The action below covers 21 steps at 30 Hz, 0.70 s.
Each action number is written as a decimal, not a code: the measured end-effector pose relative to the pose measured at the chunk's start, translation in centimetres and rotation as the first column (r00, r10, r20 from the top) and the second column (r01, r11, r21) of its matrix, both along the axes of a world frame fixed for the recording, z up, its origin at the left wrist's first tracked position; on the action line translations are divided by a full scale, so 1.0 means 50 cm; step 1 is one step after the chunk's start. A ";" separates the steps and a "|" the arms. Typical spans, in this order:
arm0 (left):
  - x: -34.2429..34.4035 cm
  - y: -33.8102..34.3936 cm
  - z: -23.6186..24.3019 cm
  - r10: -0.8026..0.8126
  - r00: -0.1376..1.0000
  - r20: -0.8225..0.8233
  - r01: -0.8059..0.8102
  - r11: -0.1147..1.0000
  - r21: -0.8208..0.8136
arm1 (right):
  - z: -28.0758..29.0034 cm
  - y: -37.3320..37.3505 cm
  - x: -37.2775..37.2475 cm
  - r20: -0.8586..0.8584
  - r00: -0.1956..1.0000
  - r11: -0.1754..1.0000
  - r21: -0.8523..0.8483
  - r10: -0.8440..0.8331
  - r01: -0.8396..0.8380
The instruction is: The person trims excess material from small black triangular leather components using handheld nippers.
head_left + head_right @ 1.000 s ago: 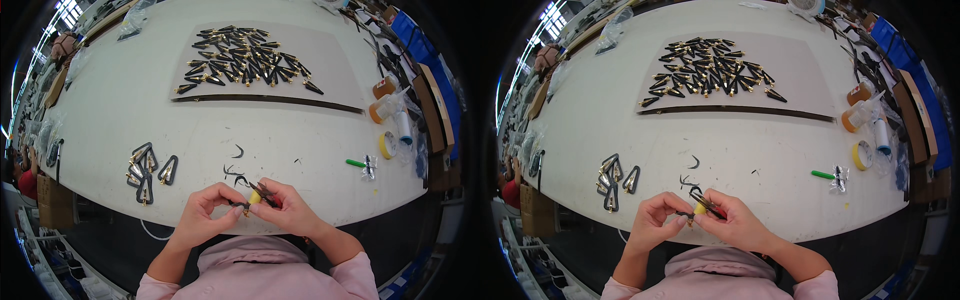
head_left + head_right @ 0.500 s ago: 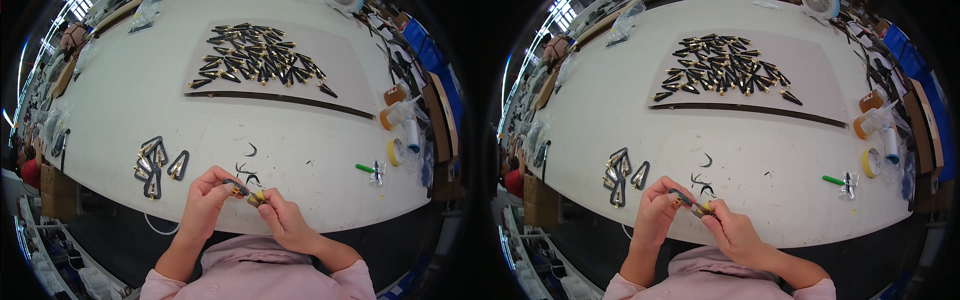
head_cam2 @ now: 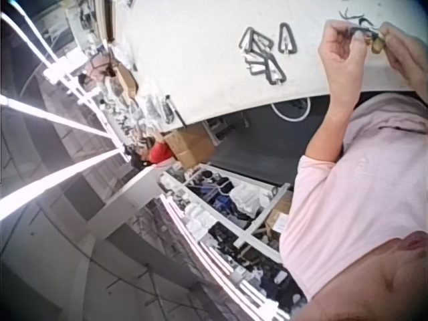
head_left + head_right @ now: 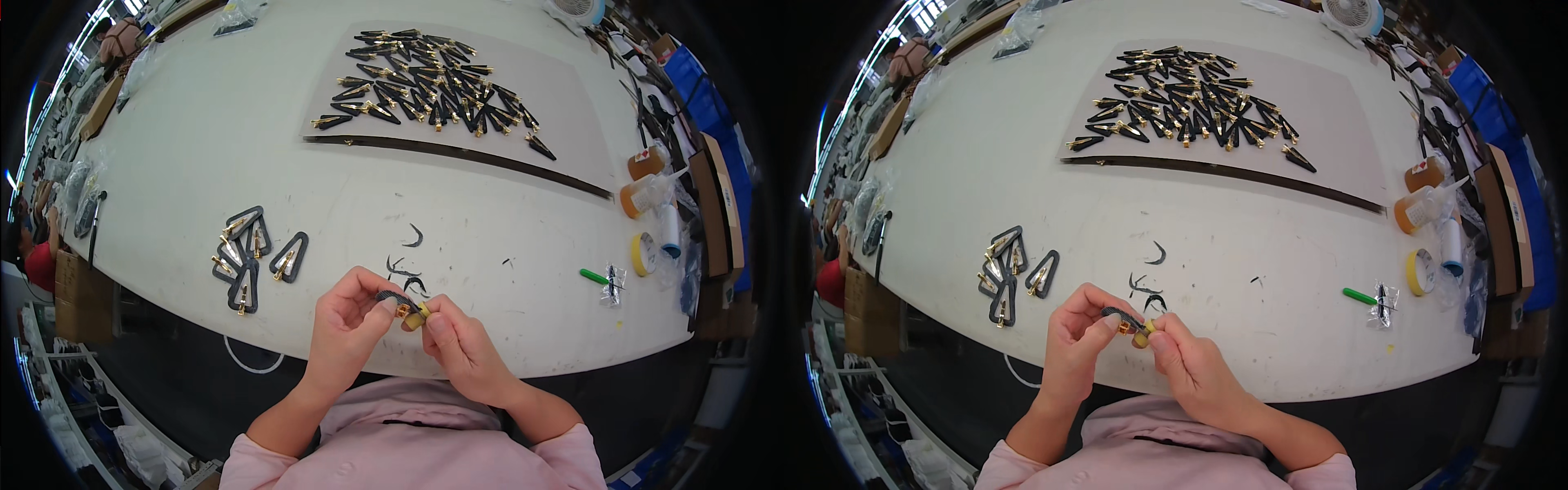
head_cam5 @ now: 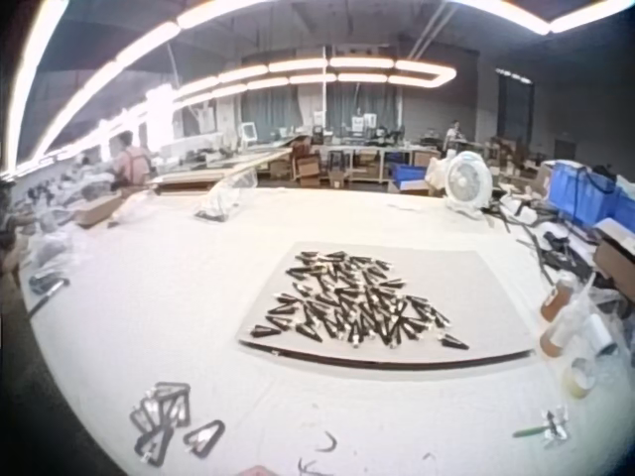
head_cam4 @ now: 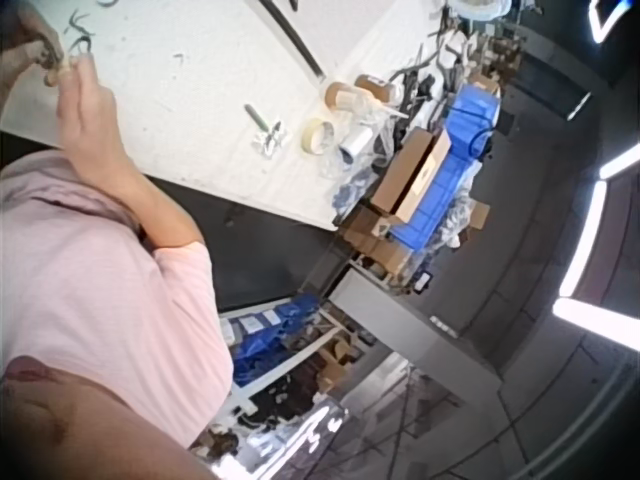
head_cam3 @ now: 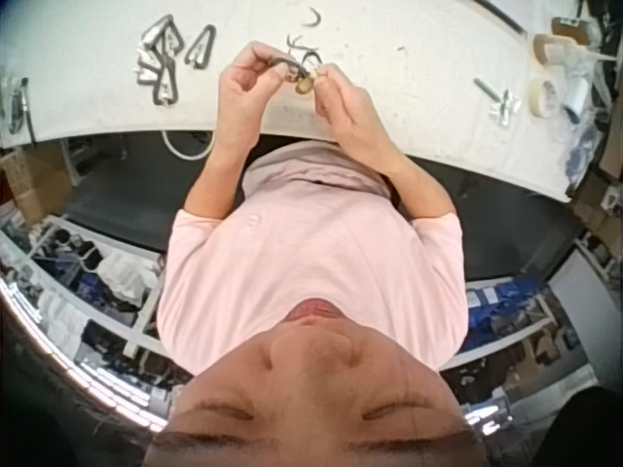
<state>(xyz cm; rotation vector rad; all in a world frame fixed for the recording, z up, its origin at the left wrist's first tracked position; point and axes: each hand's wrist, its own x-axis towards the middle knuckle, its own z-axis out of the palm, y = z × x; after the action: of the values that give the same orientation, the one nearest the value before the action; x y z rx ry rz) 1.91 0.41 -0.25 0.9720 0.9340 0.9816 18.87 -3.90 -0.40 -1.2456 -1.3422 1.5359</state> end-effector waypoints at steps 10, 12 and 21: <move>-0.001 0.001 -0.009 0.014 0.998 -0.062 -0.011 0.998 0.056 | 0.012 0.007 0.000 -0.057 0.998 0.992 -0.129 -0.017 0.010; 0.000 0.000 -0.006 0.026 0.995 -0.092 -0.020 0.997 0.068 | 0.012 0.007 -0.001 -0.050 0.998 0.990 -0.136 -0.035 0.028; 0.001 -0.002 -0.003 0.004 0.997 -0.082 0.003 0.996 0.087 | 0.001 0.010 0.000 -0.080 0.997 0.996 -0.090 -0.016 0.009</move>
<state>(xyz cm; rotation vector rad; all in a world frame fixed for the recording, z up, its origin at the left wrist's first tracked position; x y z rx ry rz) 1.95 0.32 -0.41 1.0926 0.9665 0.9959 18.86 -3.40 -0.37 -1.2305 -1.2239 1.6356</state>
